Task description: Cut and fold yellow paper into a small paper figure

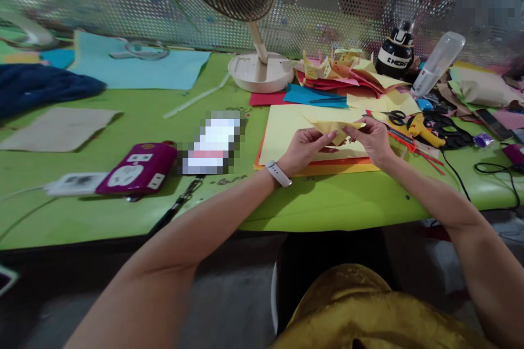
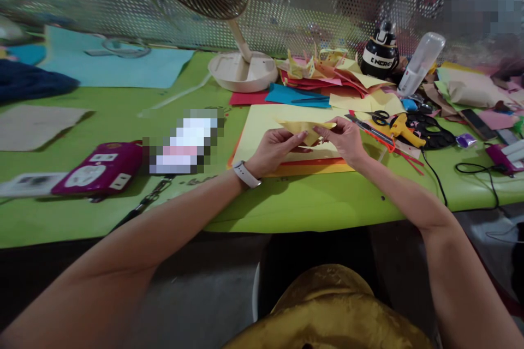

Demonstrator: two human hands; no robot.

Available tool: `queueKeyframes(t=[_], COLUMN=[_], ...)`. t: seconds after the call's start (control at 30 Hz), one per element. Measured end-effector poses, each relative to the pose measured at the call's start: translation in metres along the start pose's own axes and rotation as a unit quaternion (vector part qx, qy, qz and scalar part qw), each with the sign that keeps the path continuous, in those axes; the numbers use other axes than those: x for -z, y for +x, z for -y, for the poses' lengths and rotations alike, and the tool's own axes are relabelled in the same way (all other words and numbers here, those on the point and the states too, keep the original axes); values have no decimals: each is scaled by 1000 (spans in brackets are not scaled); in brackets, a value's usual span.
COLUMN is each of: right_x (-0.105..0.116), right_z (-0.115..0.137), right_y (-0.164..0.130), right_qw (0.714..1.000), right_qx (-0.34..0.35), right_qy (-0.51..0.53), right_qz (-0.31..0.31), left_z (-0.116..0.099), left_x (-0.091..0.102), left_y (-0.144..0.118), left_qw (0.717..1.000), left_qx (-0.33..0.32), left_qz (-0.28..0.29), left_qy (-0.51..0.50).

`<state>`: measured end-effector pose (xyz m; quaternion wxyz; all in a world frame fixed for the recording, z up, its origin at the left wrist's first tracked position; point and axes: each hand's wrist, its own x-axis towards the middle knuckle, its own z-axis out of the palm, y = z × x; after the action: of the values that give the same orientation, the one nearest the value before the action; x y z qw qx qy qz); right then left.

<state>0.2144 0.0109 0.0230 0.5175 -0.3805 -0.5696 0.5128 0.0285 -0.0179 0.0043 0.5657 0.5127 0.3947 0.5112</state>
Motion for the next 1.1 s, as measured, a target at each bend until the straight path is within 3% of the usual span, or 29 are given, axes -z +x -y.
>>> queueKeyframes(t=[0.9, 1.1], right_x=[0, 1], right_z=[4, -1], right_y=[1, 3], right_qw=[1000, 1000], right_qx=[5, -11], right_qy=[-5, -18], right_qz=[21, -3], left_z=[3, 0], left_x=[1, 0], left_y=[1, 0], left_qw=[1000, 1000], left_qx=[-7, -3], left_qz=[17, 15], left_qy=[-4, 9])
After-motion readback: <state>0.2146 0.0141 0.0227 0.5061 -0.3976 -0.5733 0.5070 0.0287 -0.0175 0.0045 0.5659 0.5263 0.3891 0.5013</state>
